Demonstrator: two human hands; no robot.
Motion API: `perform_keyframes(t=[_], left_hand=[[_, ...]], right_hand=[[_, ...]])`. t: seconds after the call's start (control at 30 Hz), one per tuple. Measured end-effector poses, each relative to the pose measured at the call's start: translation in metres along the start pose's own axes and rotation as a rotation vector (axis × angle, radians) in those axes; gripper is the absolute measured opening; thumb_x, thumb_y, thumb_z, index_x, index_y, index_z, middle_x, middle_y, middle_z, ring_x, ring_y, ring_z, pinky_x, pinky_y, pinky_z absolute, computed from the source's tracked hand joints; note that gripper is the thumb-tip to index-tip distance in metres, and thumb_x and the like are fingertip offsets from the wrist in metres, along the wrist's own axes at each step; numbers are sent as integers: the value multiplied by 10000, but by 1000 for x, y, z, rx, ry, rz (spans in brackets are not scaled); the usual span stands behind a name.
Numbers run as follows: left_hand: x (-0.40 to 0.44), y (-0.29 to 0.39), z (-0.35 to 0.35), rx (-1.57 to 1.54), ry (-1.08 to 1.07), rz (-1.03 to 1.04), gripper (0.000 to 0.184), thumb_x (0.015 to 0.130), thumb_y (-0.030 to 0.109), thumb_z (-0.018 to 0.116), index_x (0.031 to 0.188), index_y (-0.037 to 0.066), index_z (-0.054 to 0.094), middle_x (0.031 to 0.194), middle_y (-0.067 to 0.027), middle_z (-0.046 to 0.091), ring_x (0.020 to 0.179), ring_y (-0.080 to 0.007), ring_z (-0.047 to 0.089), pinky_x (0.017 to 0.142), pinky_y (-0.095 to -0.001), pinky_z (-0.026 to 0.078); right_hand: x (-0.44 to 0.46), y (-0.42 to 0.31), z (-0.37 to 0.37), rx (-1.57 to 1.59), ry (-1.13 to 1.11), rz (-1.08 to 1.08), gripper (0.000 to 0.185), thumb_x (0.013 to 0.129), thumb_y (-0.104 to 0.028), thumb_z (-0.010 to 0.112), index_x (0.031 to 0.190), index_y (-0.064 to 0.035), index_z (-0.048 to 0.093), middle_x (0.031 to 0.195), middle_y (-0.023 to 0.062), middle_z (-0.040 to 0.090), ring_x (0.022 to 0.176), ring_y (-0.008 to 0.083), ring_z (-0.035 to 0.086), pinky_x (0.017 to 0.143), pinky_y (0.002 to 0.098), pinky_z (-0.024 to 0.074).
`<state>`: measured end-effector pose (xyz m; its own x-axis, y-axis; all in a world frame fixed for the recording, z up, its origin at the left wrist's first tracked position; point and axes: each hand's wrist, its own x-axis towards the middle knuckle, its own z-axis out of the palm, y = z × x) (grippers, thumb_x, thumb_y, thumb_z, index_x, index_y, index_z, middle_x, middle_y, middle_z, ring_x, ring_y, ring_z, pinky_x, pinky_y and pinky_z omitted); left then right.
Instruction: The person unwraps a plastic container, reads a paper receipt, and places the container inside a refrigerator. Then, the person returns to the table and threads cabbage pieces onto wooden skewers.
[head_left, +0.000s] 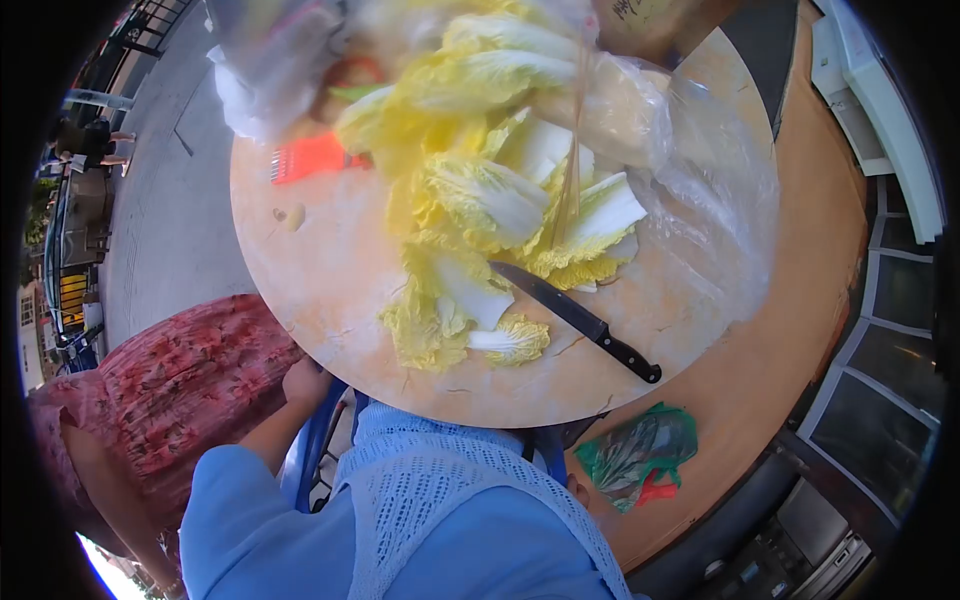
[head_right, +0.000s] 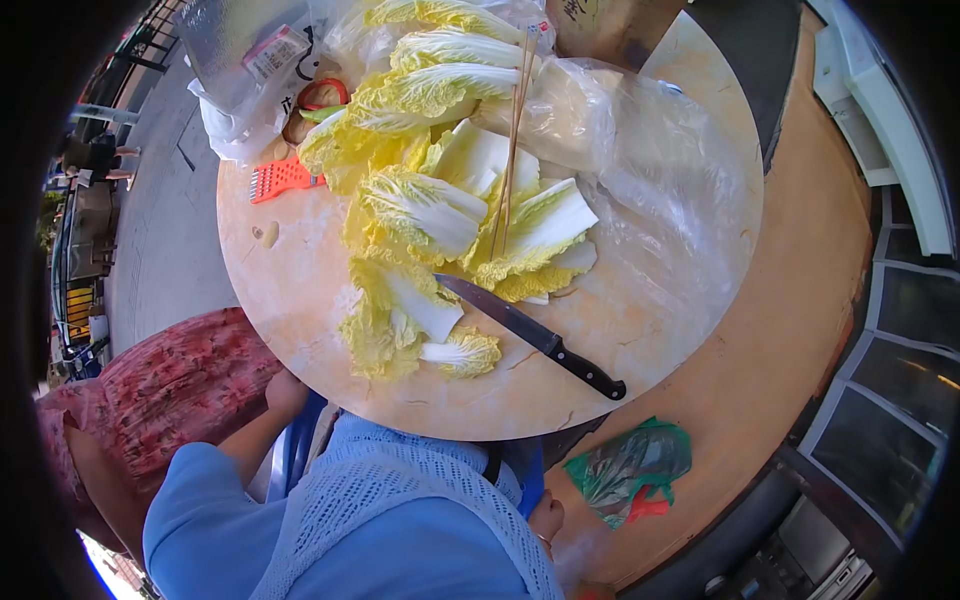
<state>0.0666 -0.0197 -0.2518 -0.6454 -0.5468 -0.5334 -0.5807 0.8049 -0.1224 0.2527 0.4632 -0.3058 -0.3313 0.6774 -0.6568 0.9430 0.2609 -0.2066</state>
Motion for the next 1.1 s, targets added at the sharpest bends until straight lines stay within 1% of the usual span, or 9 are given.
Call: perform_keyframes(t=[0.2, 0.27, 0.4, 0.53, 0.63, 0.8, 0.87, 0.93, 1.1], left_hand=[[-1, -9, 6, -7, 65, 45, 478, 806, 444, 524, 904, -10, 636, 887, -232, 641, 825, -362, 635, 747, -445, 499], [-2, -2, -4, -49, 59, 76, 488, 806, 437, 521, 896, -30, 632, 881, -248, 636, 831, -362, 635, 754, -444, 499], [1, -19, 7, -43, 32, 131, 508, 792, 446, 527, 902, -39, 629, 875, -253, 636, 841, -366, 635, 767, -441, 496], [-7, -18, 2, -66, 46, 157, 492, 802, 444, 521, 945, -16, 624, 885, -242, 638, 840, -360, 635, 759, -439, 493], [-18, -15, -7, -149, 85, 170, 447, 812, 429, 517, 948, 19, 631, 889, -209, 646, 840, -357, 632, 749, -442, 491], [-47, -17, -18, -365, 375, 201, 286, 839, 304, 550, 924, 46, 638, 857, -156, 652, 793, -316, 640, 696, -397, 502], [-72, -7, -46, -827, 607, 372, 188, 855, 184, 573, 940, 24, 623, 824, -143, 648, 733, -233, 642, 648, -320, 501], [-84, 15, -77, -1230, 509, 472, 159, 899, 106, 528, 924, -31, 603, 820, -78, 642, 731, -127, 608, 634, -256, 484], [-77, 97, -141, -1070, 560, 951, 91, 855, 40, 550, 898, -20, 603, 806, -108, 631, 756, -182, 616, 665, -278, 475]], right_hand=[[-26, -72, -41, -454, -39, -407, 382, 848, -322, 537, 718, 33, 596, 719, 227, 602, 678, 363, 604, 632, 416, 464], [-18, -89, -45, -158, 203, -795, 244, 848, -224, 569, 828, 14, 617, 780, 183, 624, 651, 293, 614, 614, 356, 478], [-76, -199, -102, 575, -18, -896, 150, 905, -116, 517, 916, 3, 606, 776, 65, 622, 669, 111, 589, 589, 238, 467], [-103, -300, -127, 686, -86, -1279, 187, 923, -137, 502, 978, 19, 587, 847, 65, 631, 740, 98, 596, 640, 220, 465], [-90, -396, -112, 721, -233, -1300, 248, 941, -191, 464, 995, 16, 590, 885, 76, 642, 773, 134, 617, 647, 232, 471], [-6, -518, -67, 538, 4, -1318, 255, 897, -233, 521, 901, -3, 632, 780, 60, 655, 720, 133, 646, 585, 240, 482], [-3, -534, -61, 534, -256, -996, 250, 876, -259, 555, 867, -25, 642, 733, 31, 649, 676, 111, 640, 515, 241, 471], [6, -544, -61, 460, -315, -1006, 245, 861, -279, 578, 843, -42, 640, 730, 19, 645, 647, 94, 628, 465, 233, 446], [-8, -540, -70, 391, -459, -1006, 233, 860, -283, 577, 838, -56, 625, 721, 10, 629, 564, 92, 581, 444, 224, 412]])
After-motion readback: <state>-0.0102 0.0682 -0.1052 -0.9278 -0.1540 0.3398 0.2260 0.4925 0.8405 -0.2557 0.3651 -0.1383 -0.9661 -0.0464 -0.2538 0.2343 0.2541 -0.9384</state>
